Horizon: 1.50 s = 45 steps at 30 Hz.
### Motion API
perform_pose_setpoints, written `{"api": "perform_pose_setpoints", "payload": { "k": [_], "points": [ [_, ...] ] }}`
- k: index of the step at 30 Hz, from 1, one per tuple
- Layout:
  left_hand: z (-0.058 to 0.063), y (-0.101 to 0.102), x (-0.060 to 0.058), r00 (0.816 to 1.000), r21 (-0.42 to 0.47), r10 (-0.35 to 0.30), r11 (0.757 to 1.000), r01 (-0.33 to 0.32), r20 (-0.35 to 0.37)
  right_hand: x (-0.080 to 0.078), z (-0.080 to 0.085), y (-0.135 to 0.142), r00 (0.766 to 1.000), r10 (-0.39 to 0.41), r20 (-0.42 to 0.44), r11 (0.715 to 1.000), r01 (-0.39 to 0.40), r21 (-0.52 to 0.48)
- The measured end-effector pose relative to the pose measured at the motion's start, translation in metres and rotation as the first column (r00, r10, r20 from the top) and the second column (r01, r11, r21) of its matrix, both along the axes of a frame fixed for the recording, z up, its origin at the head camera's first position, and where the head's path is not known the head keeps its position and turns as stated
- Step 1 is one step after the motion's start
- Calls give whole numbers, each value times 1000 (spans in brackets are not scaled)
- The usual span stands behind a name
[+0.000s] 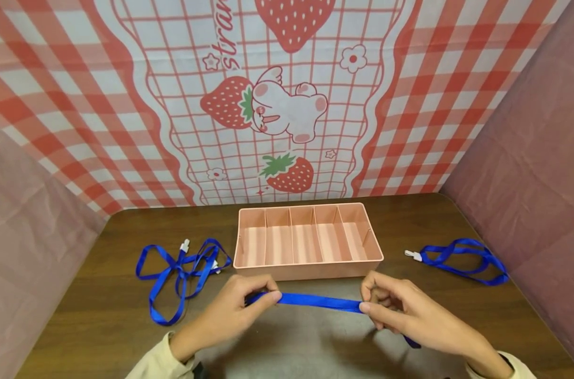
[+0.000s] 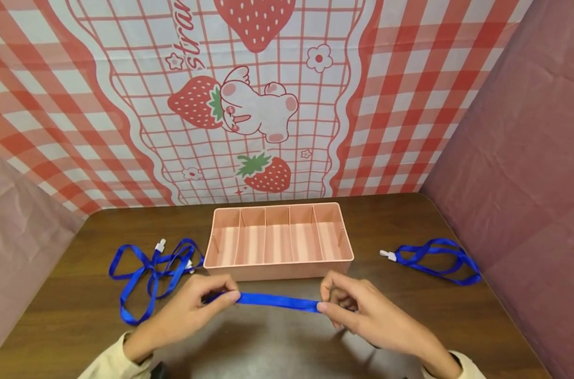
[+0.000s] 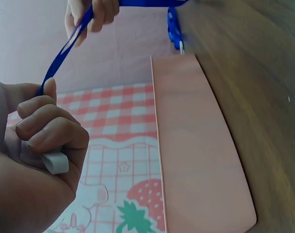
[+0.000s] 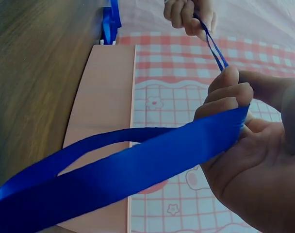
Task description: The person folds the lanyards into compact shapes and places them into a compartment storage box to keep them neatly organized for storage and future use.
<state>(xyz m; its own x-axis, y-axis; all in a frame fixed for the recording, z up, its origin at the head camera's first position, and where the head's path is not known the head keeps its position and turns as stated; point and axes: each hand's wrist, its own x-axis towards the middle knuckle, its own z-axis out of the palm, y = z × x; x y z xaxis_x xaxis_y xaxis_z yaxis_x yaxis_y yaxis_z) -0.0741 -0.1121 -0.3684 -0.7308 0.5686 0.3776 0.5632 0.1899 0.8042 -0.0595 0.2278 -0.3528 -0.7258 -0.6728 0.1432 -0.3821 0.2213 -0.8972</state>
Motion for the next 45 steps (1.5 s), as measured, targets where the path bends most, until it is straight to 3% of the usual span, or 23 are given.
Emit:
{"api": "perform_pose_setpoints", "payload": {
  "k": [8,12,19,27,34,45],
  "points": [
    [4,-15,-3,996,-31,61,998,-63,-71,-6,-5,5,997,41,-65,999,-39,33],
    [7,-25,-3,991,-53,111,992,-115,-70,-7,-7,11,998,27,-62,998,-23,62],
    [9,-47,-2,988,-42,137,989,-139,-66,-7,-6,22,998,36,-52,999,-34,33],
    [11,-70,-3,976,-60,200,977,-205,-85,-8,0,40,999,-29,-33,999,30,37],
    [11,-91,-3,956,-58,285,956,-289,-75,-10,4,58,995,-35,-91,999,37,24],
    [10,-103,-1,941,-78,334,938,-338,-62,-15,2,82,996,-79,-29,996,78,-29]
  ]
}}
